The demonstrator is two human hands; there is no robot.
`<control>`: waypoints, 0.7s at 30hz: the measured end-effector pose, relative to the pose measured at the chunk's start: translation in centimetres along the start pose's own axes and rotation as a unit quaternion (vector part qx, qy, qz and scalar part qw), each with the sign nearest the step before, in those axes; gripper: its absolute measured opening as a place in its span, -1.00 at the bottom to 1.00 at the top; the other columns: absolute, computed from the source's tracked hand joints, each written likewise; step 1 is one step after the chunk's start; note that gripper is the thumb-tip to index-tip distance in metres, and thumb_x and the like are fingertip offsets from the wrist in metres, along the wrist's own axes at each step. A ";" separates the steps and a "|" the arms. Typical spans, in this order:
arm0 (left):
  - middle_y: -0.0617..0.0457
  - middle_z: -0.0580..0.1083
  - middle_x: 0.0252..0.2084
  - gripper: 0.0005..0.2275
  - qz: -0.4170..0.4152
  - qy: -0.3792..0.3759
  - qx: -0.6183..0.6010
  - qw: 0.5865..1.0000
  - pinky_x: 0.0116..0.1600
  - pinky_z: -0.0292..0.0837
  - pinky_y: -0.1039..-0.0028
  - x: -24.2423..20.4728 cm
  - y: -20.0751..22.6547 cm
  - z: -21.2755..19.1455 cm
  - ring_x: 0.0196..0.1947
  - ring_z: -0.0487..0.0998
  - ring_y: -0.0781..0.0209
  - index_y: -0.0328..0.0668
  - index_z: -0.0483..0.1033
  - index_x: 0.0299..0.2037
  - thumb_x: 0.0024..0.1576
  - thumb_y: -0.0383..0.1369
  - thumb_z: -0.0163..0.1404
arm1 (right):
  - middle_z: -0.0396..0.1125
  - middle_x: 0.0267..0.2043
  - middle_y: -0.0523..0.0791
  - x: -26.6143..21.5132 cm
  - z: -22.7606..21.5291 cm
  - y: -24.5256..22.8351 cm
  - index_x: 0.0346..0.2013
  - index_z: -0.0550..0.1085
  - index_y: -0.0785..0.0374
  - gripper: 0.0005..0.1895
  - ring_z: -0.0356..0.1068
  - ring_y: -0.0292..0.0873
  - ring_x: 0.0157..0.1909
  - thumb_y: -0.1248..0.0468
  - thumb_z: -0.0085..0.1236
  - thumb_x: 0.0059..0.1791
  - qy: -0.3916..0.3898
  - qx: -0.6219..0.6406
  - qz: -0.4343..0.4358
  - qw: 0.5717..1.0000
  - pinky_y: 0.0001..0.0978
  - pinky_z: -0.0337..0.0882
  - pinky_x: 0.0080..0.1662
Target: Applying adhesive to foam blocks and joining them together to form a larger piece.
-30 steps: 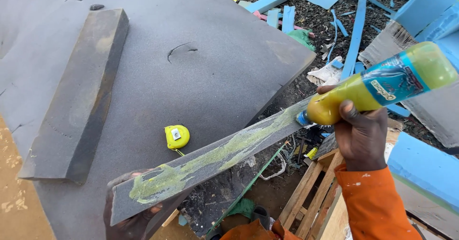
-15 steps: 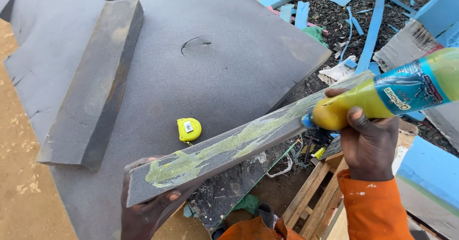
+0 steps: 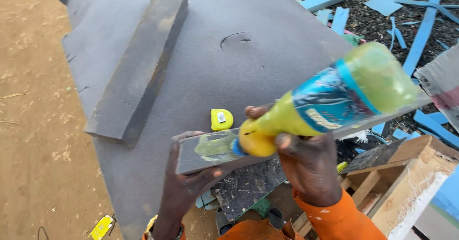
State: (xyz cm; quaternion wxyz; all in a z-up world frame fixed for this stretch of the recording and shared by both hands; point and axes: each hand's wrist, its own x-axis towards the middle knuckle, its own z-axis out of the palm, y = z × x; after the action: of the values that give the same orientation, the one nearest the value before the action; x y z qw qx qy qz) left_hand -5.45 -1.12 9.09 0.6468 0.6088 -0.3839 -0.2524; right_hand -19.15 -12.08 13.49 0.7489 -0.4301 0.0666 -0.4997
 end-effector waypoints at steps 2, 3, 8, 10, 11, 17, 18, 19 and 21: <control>0.01 0.28 -0.16 -0.46 -0.010 -0.012 -0.016 1.000 -0.16 0.39 0.56 0.1 0.5 0.4 -0.18 0.35 0.26 -0.23 0.22 -0.14 -0.35 -0.32 0.14 | 0.29 -0.23 0.07 0.3 1.9 0.3 -0.25 0.28 0.40 -0.56 0.27 0.09 -0.09 0.26 0.20 -0.30 -0.032 0.021 0.012 0.999 -0.07 0.32 -0.08; 0.00 0.31 -0.19 -0.46 -0.040 -0.010 -0.024 0.999 -0.22 0.42 0.55 0.1 0.7 0.5 -0.22 0.37 0.26 -0.21 0.21 -0.13 -0.35 -0.34 0.14 | 0.28 -0.21 0.06 0.4 2.9 0.3 -0.27 0.31 0.41 -0.58 0.27 0.07 -0.08 0.24 0.19 -0.29 -0.066 0.016 0.017 0.998 -0.09 0.34 -0.07; 0.06 0.35 -0.22 -0.43 -0.093 -0.003 0.027 0.995 -0.24 0.40 0.53 0.4 1.0 0.7 -0.26 0.39 0.28 -0.15 0.18 -0.10 -0.35 -0.30 0.13 | 0.28 -0.20 0.05 0.6 5.2 0.8 -0.31 0.37 0.43 -0.56 0.31 -0.03 -0.20 0.24 0.23 -0.37 -0.081 0.035 0.080 0.993 -0.26 0.37 -0.14; 0.08 0.35 -0.27 -0.43 -0.093 0.004 0.104 0.990 -0.31 0.34 0.50 0.6 1.0 0.6 -0.30 0.38 0.28 -0.11 0.24 -0.12 -0.38 -0.18 0.12 | 0.27 -0.19 0.06 0.9 5.4 0.8 -0.28 0.32 0.43 -0.57 0.30 -0.05 -0.18 0.33 0.16 -0.37 -0.068 -0.003 0.059 0.996 -0.27 0.39 -0.16; 0.08 0.35 -0.27 -0.43 -0.092 0.003 0.103 0.990 -0.31 0.34 0.50 0.7 0.9 0.6 -0.30 0.38 0.28 -0.11 0.24 -0.12 -0.38 -0.18 0.12 | 0.27 -0.19 0.06 1.3 5.3 0.9 -0.28 0.32 0.43 -0.57 0.30 -0.05 -0.18 0.33 0.16 -0.37 -0.069 -0.003 0.058 0.996 -0.27 0.39 -0.16; 0.08 0.35 -0.31 -0.47 -0.049 -0.025 0.117 0.992 -0.32 0.31 0.52 1.4 0.9 0.9 -0.34 0.36 0.29 -0.14 0.25 -0.16 -0.35 -0.19 0.13 | 0.29 -0.22 -0.02 0.9 6.1 0.0 -0.29 0.33 0.38 -0.62 0.30 -0.07 -0.11 0.27 0.16 -0.32 -0.086 -0.089 -0.007 0.992 -0.29 0.38 -0.08; 0.08 0.32 -0.22 -0.48 -0.008 -0.042 0.069 0.997 -0.17 0.30 0.48 1.9 1.9 1.1 -0.21 0.34 0.26 -0.14 0.24 -0.15 -0.31 -0.12 0.05 | 0.26 -0.16 -0.01 0.6 6.0 0.0 -0.26 0.33 0.37 -0.60 0.26 -0.06 -0.05 0.21 0.12 -0.28 -0.126 -0.110 0.000 0.986 -0.24 0.28 0.04; 0.07 0.29 -0.14 -0.48 0.032 -0.058 0.021 0.998 -0.02 0.29 0.44 2.3 2.9 1.2 -0.07 0.32 0.23 -0.13 0.23 -0.13 -0.27 -0.06 -0.03 | 0.24 -0.11 -0.01 0.2 5.9 0.1 -0.22 0.33 0.35 -0.58 0.22 -0.06 0.01 0.15 0.09 -0.25 -0.166 -0.131 0.006 0.977 -0.19 0.17 0.16; 0.02 0.33 -0.12 -0.39 -0.007 -0.032 0.091 0.995 -0.09 0.31 0.42 2.1 0.0 0.6 -0.10 0.37 0.18 -0.19 0.20 -0.08 -0.34 -0.11 0.04 | 0.27 -0.18 0.00 0.3 5.2 -0.4 -0.26 0.34 0.39 -0.58 0.27 -0.08 -0.10 0.19 0.13 -0.30 -0.140 -0.126 0.019 0.982 -0.23 0.30 0.01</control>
State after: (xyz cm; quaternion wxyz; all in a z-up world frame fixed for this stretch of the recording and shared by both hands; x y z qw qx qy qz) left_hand -4.70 -3.14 9.50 0.5746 0.6593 -0.4215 -0.2398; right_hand -16.55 -9.34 17.12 0.6999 -0.5855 0.0310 -0.4079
